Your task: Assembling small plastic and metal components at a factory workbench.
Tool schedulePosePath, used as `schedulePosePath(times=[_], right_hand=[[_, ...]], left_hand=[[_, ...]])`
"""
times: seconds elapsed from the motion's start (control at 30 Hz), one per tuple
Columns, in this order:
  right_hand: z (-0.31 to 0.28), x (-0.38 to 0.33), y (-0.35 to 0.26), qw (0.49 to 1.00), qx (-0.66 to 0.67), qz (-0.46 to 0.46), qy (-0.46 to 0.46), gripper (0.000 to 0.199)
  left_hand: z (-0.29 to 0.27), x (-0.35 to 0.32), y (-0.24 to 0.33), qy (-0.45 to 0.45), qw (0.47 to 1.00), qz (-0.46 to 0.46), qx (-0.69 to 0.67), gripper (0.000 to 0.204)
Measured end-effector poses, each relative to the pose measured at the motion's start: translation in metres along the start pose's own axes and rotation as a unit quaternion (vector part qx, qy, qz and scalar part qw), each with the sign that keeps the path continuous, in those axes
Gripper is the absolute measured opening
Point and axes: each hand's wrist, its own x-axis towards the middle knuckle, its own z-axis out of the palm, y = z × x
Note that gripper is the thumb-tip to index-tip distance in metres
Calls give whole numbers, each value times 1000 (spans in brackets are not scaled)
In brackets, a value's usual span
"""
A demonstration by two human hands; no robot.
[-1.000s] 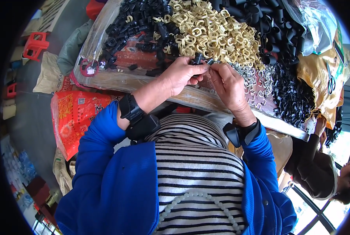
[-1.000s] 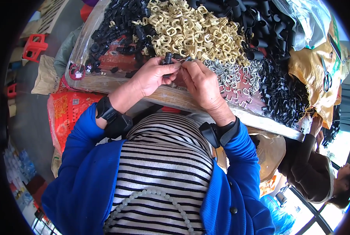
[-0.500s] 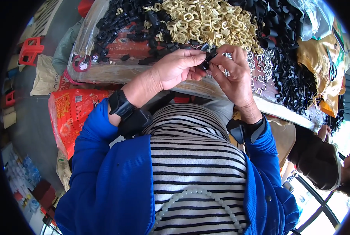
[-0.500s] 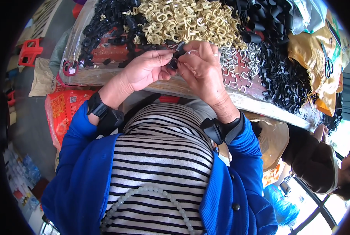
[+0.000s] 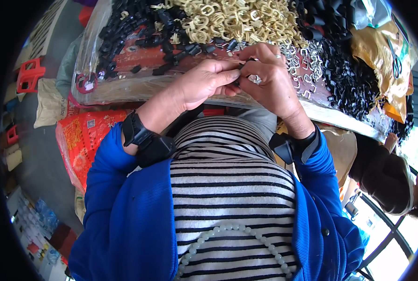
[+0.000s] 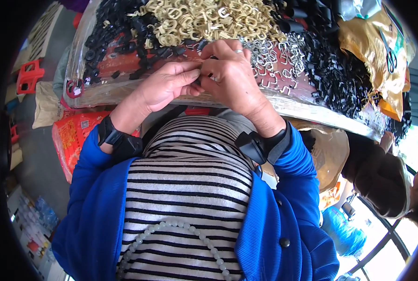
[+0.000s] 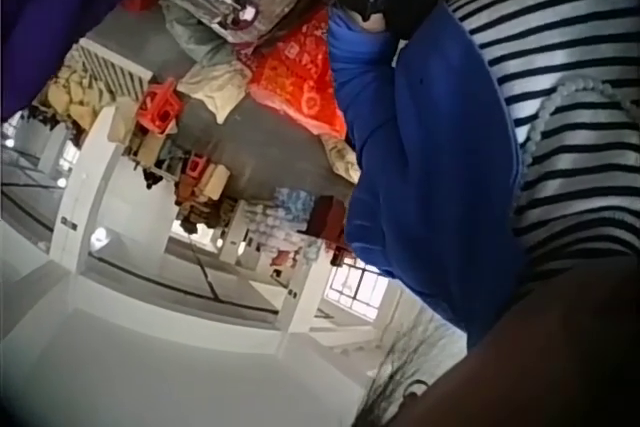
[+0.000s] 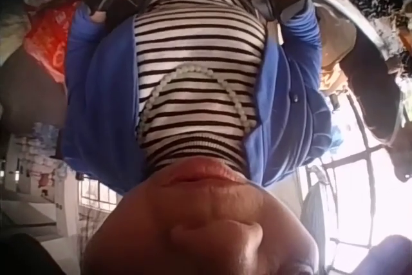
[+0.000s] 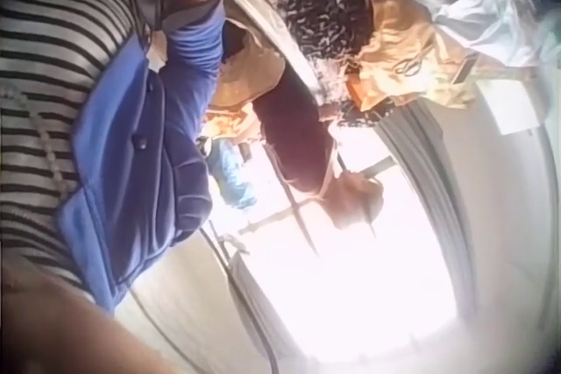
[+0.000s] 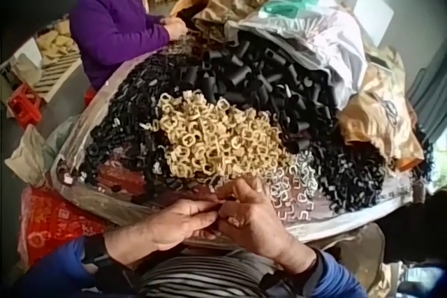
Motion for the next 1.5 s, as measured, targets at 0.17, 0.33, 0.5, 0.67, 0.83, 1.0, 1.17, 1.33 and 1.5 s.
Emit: schedulePosePath(times=[0.17, 0.33, 0.5, 0.67, 0.83, 1.0, 1.17, 1.33, 1.5], right_hand=[[6, -1, 1, 999, -18, 36, 9, 13], [11, -5, 18, 998, 5, -3, 57, 12], [-3, -25, 34, 988, 55, 18, 143, 11], [-25, -71, 82, 947, -246, 195, 70, 13], [-19, -79, 90, 951, -208, 215, 79, 14], [-19, -82, 90, 960, -175, 205, 81, 12], [-28, -86, 92, 969, -112, 215, 44, 10], [-32, -87, 92, 971, -78, 226, 15, 11], [-30, -82, 82, 969, -88, 231, 24, 10]], left_hand=[[-3, 6, 0, 8, 1000, -11, 11, 30], [-5, 13, 1, 1, 1000, -17, -23, 28], [-4, 17, -1, -19, 995, -35, -92, 25], [-7, 20, -2, -19, 995, -29, -98, 26], [0, 22, -1, -30, 991, -17, -126, 22], [-3, 14, -2, -13, 992, -19, -124, 22], [-8, 11, -4, -15, 994, -10, -110, 24], [-9, 10, -6, -28, 993, -5, -119, 22], [-9, 12, -8, -27, 992, -12, -122, 21]])
